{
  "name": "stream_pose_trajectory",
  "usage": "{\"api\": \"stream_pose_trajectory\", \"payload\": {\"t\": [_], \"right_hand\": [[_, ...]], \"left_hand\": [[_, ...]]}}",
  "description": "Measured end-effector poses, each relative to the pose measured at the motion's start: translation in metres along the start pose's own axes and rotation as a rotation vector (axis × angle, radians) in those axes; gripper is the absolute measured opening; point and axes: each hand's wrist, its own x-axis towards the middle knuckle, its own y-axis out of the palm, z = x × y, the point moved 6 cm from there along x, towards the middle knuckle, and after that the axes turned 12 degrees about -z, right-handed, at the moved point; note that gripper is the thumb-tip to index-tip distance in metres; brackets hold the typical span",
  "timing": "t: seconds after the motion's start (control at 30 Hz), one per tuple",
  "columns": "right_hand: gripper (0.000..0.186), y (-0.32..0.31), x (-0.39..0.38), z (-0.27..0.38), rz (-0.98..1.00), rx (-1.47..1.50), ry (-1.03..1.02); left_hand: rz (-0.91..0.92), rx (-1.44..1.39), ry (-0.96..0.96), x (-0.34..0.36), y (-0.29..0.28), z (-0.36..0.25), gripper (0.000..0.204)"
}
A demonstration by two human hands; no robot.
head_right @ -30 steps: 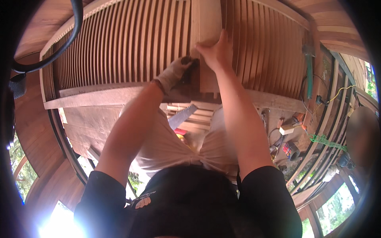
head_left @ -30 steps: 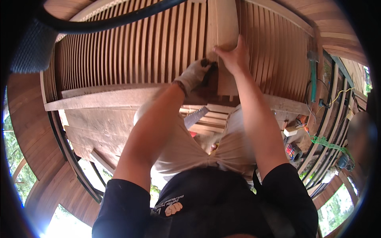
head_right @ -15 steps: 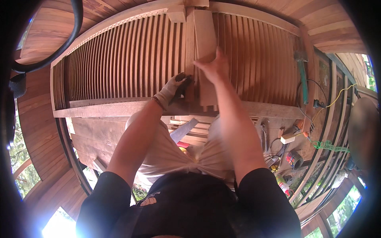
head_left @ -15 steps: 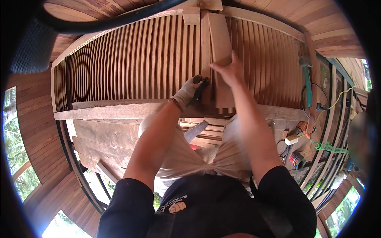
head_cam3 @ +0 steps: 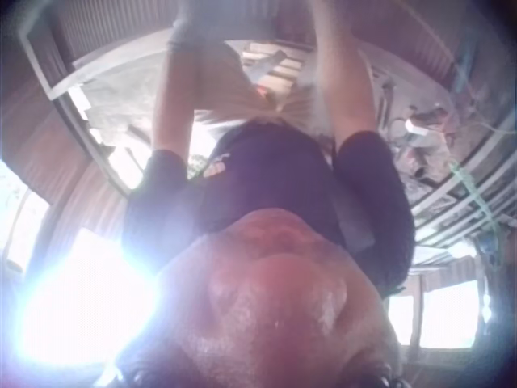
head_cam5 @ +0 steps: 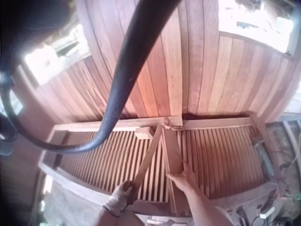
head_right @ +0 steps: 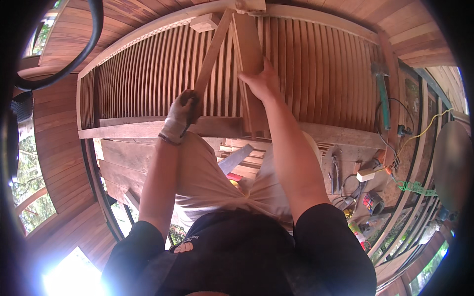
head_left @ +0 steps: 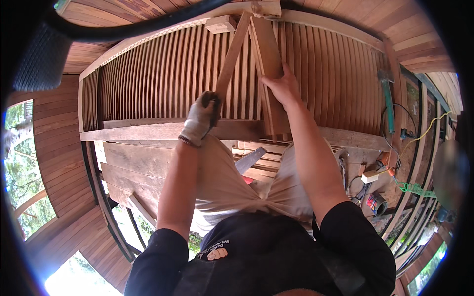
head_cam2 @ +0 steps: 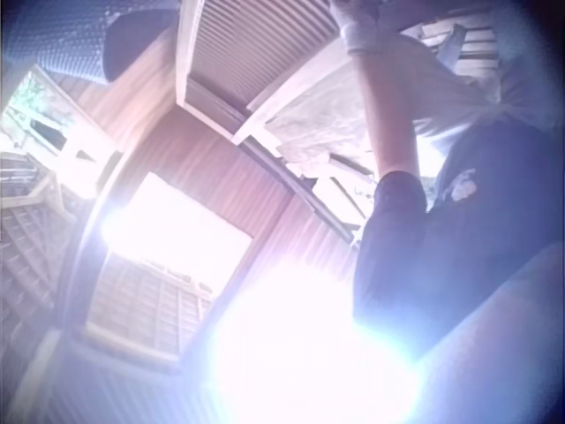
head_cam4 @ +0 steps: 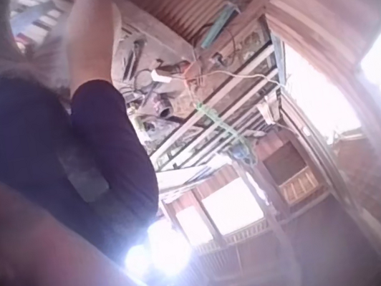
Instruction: The person installs wooden slats into a curved ceiling structure. They pick up slats, align them with existing pieces, and use a hammer to tap them into place. The person also uses a small block of wood to assist with alignment and spacing.
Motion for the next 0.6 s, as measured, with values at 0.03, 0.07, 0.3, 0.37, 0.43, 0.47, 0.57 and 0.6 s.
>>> {"api": "stream_pose_trajectory", "payload": {"t": [0.03,0.07,0.3,0.37,0.43,0.47,0.57,0.6], "right_hand": [[0.099,-0.003,0.002,-0.001,0.022,-0.006,-0.006],[0.098,-0.005,0.004,-0.004,0.044,-0.014,-0.011],[0.104,-0.016,0.031,-0.042,-0.115,0.014,0.011],[0.112,-0.014,0.040,-0.062,-0.170,-0.175,0.027],[0.114,-0.001,0.018,-0.044,-0.157,-0.271,0.015],[0.115,0.008,0.010,-0.028,-0.148,-0.304,0.000],[0.113,0.015,0.009,-0.018,-0.114,-0.262,0.015],[0.112,0.009,0.013,-0.030,-0.115,-0.287,0.031]], "left_hand": [[-0.061,-0.185,0.099,-0.001,-0.015,-0.002,0.028],[-0.202,-0.167,0.159,-0.004,-0.037,0.000,0.028],[-0.299,-0.438,0.226,0.014,-0.134,-0.008,0.026],[-0.425,-0.283,0.197,0.008,-0.087,-0.016,0.027],[-0.447,-0.249,0.176,0.012,-0.072,-0.003,0.028],[-0.444,-0.285,0.216,0.029,-0.080,0.013,0.030],[-0.747,0.511,0.271,0.042,-0.077,0.019,0.040],[-0.885,0.633,0.190,0.022,-0.047,0.006,0.047]]}}
